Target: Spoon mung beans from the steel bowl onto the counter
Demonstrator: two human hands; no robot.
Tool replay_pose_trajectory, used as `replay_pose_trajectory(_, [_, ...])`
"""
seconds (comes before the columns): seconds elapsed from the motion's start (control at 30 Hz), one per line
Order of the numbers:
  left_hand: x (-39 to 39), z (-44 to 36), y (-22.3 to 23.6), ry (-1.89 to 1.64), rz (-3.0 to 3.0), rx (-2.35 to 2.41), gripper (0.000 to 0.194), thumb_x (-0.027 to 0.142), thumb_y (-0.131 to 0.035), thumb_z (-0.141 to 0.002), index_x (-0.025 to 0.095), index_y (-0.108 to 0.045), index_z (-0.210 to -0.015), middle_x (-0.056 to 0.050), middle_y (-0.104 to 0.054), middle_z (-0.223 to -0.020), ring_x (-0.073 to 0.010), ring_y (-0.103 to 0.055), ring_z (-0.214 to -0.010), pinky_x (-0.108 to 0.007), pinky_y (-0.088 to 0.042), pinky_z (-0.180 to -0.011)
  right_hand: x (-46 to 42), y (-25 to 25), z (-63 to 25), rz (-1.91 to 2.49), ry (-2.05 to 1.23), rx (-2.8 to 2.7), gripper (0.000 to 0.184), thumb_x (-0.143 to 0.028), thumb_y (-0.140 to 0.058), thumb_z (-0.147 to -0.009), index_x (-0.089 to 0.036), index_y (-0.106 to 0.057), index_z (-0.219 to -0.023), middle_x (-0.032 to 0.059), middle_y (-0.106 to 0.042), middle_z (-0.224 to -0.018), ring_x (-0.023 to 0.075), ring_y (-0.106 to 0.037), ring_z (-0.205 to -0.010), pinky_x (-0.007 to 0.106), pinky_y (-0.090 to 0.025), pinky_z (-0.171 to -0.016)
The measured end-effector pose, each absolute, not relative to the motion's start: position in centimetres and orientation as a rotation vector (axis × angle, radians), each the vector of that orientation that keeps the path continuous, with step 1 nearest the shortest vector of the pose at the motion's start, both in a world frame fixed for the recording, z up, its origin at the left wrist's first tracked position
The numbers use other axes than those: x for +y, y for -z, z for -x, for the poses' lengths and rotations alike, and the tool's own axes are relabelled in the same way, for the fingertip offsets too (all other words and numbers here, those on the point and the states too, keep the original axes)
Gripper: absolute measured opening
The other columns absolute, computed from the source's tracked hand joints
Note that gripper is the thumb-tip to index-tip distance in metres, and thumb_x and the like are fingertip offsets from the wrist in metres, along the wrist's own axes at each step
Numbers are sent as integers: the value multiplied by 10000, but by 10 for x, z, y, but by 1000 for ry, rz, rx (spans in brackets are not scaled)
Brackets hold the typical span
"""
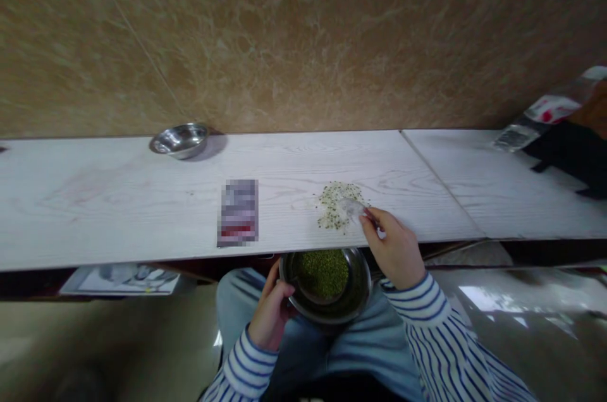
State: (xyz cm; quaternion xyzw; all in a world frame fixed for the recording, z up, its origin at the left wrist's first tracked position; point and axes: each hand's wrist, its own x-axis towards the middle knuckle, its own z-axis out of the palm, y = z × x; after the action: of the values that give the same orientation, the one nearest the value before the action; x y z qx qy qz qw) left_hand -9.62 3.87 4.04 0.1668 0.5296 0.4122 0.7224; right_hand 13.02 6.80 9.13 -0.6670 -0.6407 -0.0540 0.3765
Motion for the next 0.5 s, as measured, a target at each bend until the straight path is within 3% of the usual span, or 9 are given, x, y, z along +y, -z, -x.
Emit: replay_pose_trajectory(0.5, [26,88,-37,-963,-367,1127,615,170,-558,-669,301,-478,-1264,-6,-608,-1010,-147,-553,-751,-289,-479,-647,67,-87,-88,1603,134,-1950,176,-228,-472,-907,-174,-615,-994,55,-696,-889,185,-626,-785,319,-469,-764])
